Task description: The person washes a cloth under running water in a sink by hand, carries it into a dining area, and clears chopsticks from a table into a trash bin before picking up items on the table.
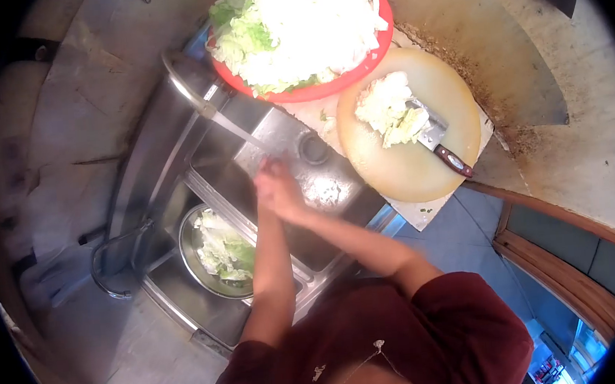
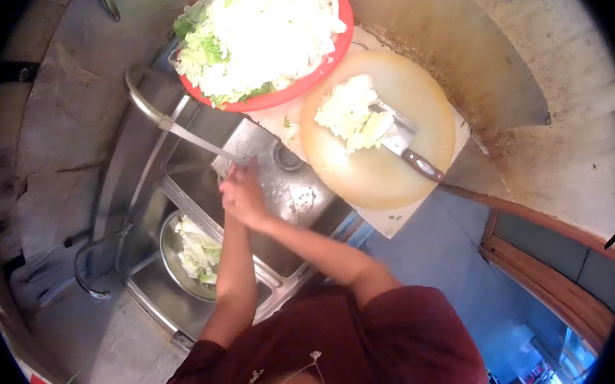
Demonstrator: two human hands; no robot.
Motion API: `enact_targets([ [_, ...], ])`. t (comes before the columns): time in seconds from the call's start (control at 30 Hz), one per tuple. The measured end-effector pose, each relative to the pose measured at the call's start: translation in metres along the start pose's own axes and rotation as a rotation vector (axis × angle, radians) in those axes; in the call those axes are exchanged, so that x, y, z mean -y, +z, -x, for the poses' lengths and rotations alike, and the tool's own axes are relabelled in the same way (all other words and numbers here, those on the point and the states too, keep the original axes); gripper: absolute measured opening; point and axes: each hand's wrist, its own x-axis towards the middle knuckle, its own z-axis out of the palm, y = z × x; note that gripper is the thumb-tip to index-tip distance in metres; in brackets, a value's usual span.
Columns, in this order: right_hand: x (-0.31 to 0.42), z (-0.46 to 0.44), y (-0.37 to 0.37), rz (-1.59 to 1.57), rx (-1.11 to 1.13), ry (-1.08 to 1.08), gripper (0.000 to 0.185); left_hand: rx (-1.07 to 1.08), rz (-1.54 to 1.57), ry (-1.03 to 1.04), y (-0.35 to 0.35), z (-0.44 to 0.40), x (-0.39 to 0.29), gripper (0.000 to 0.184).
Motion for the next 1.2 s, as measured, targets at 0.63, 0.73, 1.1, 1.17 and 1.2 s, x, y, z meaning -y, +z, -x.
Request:
enact_targets([
  [0.63,-0.218,-0.035,0.027,0.041,-0.047,0.415,0.029,-0.539,-0.438,0.020,0.140,-0.019,-0.053,0.026],
  [0.73,-0.190,-0.027,-0.013,0.198,0.231,0.475,0.051,-0.300,-0.669,-0.141,0.152,-0.038,-0.073,0.022],
  [1.1,-0.156,-0.057,0.027,0.404,0.208,0.224,0.059,-0.215,-0.722,-0.103,0.184,0.009,-0.124,0.027],
  [1.17,-0.130,-0.059,0.008,-0.052,0.323,0.458,0.049,-0.253,-0.606,-0.048,0.198,0.029,-0.137,0.029],
  [1.2,-0.114,-0.059,0.000,-0.281,0.384,0.573,0.045,-0.279,-0.549,0.030,0.194,0.034,-0.138,0.028],
])
